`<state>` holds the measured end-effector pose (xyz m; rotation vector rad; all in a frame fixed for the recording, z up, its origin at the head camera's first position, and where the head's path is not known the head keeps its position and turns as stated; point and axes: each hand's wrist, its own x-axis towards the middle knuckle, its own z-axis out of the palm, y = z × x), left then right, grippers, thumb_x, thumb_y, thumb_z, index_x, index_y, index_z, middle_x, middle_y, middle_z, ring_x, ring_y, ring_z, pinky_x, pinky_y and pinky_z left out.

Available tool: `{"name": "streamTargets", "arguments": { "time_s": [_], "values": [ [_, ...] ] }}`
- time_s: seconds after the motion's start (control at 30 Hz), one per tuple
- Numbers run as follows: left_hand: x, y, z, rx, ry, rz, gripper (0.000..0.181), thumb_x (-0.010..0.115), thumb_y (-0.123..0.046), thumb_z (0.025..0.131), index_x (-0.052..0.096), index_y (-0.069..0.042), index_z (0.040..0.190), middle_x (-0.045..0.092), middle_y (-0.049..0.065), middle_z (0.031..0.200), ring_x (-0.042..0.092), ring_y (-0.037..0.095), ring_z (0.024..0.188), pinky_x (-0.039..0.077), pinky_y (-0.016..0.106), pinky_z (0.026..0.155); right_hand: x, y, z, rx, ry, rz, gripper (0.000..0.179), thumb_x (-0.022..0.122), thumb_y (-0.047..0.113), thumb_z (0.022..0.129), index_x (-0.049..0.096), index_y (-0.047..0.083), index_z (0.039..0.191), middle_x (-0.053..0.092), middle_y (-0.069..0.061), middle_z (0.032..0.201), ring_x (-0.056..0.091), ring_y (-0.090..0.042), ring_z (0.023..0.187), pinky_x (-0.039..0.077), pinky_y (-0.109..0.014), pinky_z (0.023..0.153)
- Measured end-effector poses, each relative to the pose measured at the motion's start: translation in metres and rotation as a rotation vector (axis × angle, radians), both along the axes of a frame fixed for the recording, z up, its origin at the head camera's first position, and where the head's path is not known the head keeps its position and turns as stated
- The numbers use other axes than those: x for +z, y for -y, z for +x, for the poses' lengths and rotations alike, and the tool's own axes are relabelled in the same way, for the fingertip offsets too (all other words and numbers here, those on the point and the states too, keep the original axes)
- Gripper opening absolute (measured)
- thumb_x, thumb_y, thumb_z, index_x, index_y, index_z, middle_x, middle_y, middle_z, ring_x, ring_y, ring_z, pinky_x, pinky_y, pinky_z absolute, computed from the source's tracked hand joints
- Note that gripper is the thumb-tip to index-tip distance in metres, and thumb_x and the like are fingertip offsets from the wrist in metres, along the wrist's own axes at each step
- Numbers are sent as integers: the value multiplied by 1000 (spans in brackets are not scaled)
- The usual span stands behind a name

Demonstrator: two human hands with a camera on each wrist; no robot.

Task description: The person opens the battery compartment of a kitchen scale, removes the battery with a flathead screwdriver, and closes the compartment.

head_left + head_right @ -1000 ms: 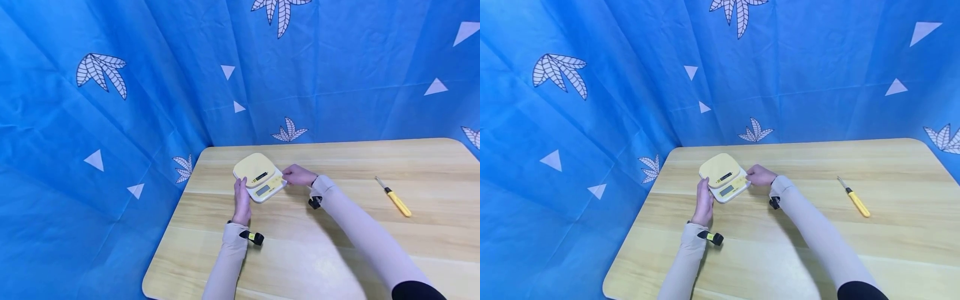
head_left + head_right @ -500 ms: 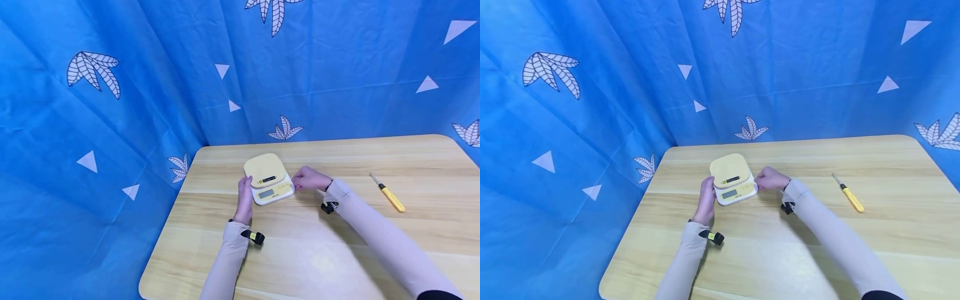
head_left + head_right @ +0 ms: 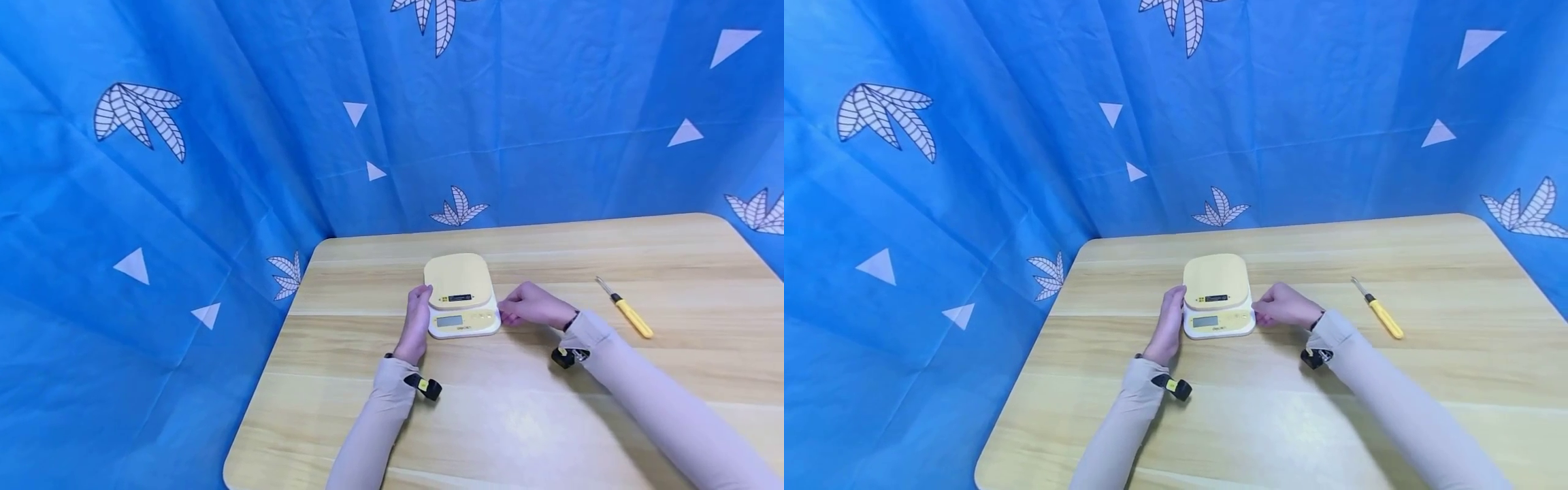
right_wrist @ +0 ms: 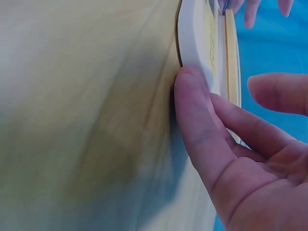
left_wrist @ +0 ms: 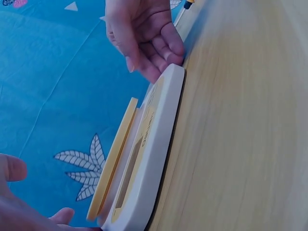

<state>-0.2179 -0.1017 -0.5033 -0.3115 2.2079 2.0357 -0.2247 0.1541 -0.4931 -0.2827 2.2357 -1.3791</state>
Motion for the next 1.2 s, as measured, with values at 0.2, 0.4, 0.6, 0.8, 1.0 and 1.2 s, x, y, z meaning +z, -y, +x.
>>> {"name": "streamTargets", "arguments": {
  "time_s": [0.2,0.4,0.6,0.8,1.0,1.2],
  "values": [
    [1,-14,2,-37,-2,5,56,45,-47,99,40,-10,142,40,14,152,31,30,147,20,48,127,-2,-14,12,-32,37,-44,31,53,13,100,65,-14,111,73,-23,96,72,-24,83,64,-33,81],
    [-1,-22,5,-59,-5,6,55,44,-47,100,41,-10,141,41,15,151,32,31,146,21,48,127,-3,-24,20,-47,58,-72,33,53,14,100,64,-15,112,73,-25,98,72,-22,84,64,-32,80],
    [-6,-28,6,-75,-27,8,53,47,-46,99,44,-10,138,45,15,148,37,30,143,24,47,125,-2,-31,28,-45,26,-70,32,54,13,100,65,-15,110,72,-27,102,72,-27,87,64,-33,80],
    [-6,-35,7,-104,-31,13,56,47,-47,99,41,-10,141,43,15,150,35,30,144,23,47,126,0,-40,32,-53,38,-73,33,52,12,100,63,-16,112,71,-28,103,72,-27,87,64,-34,81],
    [-5,-38,9,-131,-28,13,59,47,-47,99,39,-9,143,42,16,150,35,30,144,23,47,126,-4,-48,33,-65,50,-94,33,53,12,101,63,-17,112,71,-28,103,72,-26,86,64,-34,81],
    [-7,-24,2,-150,-1,102,51,46,-39,100,41,-8,141,44,16,147,41,32,139,39,48,116,-5,-49,30,-59,48,-76,33,53,14,101,64,-15,112,72,-27,102,72,-28,88,64,-35,82]
  ]
}}
